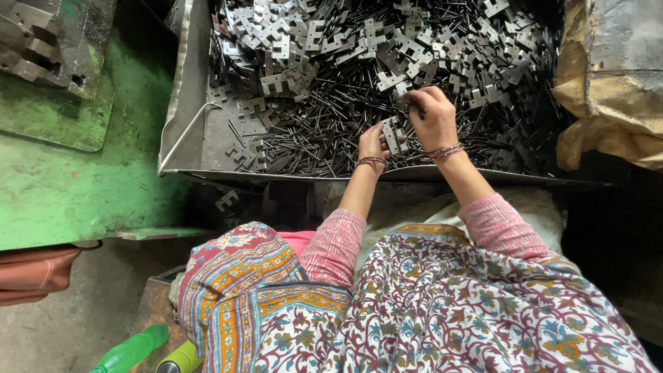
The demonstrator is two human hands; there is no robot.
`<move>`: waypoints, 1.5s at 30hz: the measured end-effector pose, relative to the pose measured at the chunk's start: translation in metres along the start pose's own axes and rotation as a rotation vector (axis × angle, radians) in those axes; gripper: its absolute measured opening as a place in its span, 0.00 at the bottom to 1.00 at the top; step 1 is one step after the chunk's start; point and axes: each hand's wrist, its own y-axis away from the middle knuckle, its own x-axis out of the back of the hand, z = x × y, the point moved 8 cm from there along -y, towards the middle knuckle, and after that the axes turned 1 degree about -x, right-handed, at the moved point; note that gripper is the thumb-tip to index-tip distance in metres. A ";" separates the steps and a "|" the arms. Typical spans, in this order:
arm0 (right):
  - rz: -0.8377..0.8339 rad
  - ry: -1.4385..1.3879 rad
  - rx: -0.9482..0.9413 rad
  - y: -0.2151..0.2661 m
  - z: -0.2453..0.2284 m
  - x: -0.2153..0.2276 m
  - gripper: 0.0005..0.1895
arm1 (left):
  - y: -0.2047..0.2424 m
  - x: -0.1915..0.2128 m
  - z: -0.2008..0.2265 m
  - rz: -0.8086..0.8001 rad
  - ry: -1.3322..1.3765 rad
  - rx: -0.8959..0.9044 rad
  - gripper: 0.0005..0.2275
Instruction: The person repeatedly picks up small metal brackets and pins from a metal tray and assembles them by hand. The assembled units are placed back into the same tray. The person works continuously with both hands, handling one unit at a time.
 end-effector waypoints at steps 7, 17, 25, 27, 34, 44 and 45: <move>-0.224 0.087 0.181 0.033 0.000 -0.041 0.11 | -0.004 0.007 0.002 0.022 -0.028 -0.018 0.16; -0.292 0.013 0.139 0.036 0.040 -0.036 0.14 | -0.005 0.007 0.000 0.037 -0.146 -0.059 0.09; -0.060 -0.095 -0.281 0.050 0.055 -0.048 0.22 | -0.008 0.004 0.001 -0.055 -0.166 -0.103 0.10; -0.018 -0.025 -0.247 0.051 0.051 -0.049 0.27 | -0.009 0.007 -0.001 -0.040 -0.136 -0.079 0.11; -0.132 0.171 -0.224 0.050 0.052 -0.059 0.34 | -0.012 0.005 -0.002 -0.044 -0.079 -0.070 0.14; -0.107 0.108 -0.312 0.052 0.064 -0.067 0.33 | -0.009 0.003 -0.004 -0.035 -0.078 -0.006 0.12; -0.080 0.087 -0.289 0.052 0.064 -0.065 0.31 | -0.008 0.002 -0.004 -0.039 -0.085 0.003 0.12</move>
